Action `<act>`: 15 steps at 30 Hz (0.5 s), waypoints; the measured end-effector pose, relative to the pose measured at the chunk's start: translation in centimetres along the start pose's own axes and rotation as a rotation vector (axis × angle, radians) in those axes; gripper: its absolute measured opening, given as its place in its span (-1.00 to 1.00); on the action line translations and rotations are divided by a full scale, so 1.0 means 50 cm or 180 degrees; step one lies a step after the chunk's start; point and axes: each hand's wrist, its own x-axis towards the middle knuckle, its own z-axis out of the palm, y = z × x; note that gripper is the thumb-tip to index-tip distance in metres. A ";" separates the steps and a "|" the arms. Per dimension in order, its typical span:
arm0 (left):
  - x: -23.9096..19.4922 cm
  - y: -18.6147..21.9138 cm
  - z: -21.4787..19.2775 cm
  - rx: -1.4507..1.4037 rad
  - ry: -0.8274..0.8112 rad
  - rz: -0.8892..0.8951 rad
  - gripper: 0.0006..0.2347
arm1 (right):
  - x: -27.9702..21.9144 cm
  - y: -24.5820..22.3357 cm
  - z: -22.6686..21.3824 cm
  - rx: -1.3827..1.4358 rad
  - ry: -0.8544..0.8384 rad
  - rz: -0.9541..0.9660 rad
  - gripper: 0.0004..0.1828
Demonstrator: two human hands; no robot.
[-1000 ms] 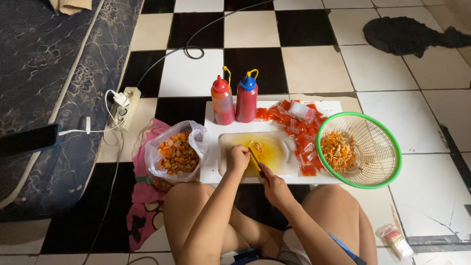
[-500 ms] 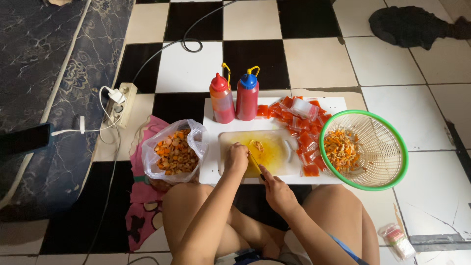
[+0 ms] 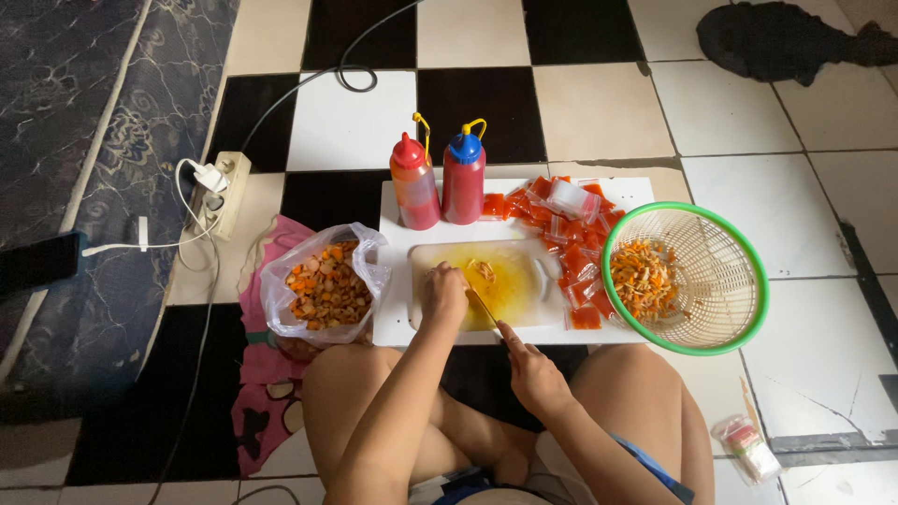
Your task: The person slices small food items on a cutting board using a knife, then places the sliced pieces into a green colander.
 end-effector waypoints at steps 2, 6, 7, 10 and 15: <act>-0.006 -0.001 0.002 -0.0007 -0.0077 -0.0248 -0.89 | -0.008 0.005 -0.007 0.0163 -0.0023 0.0093 -0.32; -0.039 0.025 -0.052 -0.0877 0.0188 -0.0082 -0.86 | 0.013 -0.013 -0.022 0.0007 0.0100 -0.0032 -0.37; -0.051 0.039 -0.077 -0.1435 0.0250 -0.0375 -0.84 | 0.022 -0.027 -0.026 0.0051 0.0151 -0.0127 -0.36; -0.030 0.024 -0.057 -0.0272 0.0194 0.0135 -0.86 | 0.059 -0.019 0.003 -0.0164 0.0174 -0.0248 -0.36; -0.036 0.013 -0.060 -0.0233 0.0064 0.0030 -0.84 | 0.094 -0.032 0.013 -0.0137 0.0073 -0.0224 -0.34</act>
